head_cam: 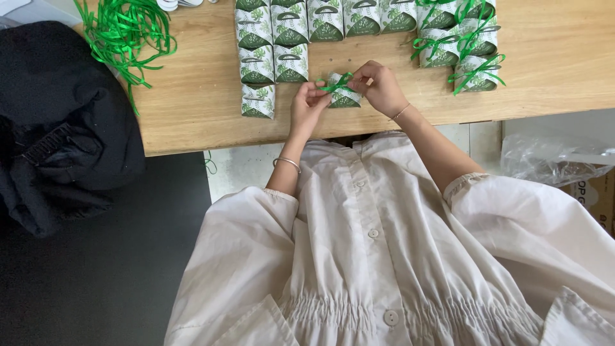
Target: Tying green ribbons around small patterned gift boxes on a wooden workbench.
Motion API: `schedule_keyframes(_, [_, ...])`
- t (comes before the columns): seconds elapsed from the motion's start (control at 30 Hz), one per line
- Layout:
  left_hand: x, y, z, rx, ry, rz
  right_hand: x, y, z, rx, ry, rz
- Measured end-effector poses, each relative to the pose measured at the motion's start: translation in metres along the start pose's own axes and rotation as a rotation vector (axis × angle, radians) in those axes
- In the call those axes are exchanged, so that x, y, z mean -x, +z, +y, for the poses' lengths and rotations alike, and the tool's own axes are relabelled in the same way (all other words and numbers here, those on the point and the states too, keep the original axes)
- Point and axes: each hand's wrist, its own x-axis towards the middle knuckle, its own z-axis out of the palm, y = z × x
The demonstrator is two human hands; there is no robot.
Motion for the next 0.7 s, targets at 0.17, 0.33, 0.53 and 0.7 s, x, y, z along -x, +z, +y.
schedule_keyframes(0.17, [0.005,0.005,0.034,0.074,-0.031,-0.062,0.000,-0.023,0.002,-0.195,0.084,0.029])
schedule_keyframes(0.33, [0.020,0.012,0.056,0.148,0.013,-0.084,0.015,-0.066,-0.031,-0.460,0.312,0.077])
schedule_keyframes(0.53, [0.051,0.003,0.002,0.052,-0.041,-0.195,0.073,-0.114,-0.017,-0.364,0.315,0.198])
schedule_keyframes(0.7, [0.065,-0.008,-0.009,-0.360,-0.005,-0.264,0.128,-0.138,0.011,-0.315,0.334,0.304])
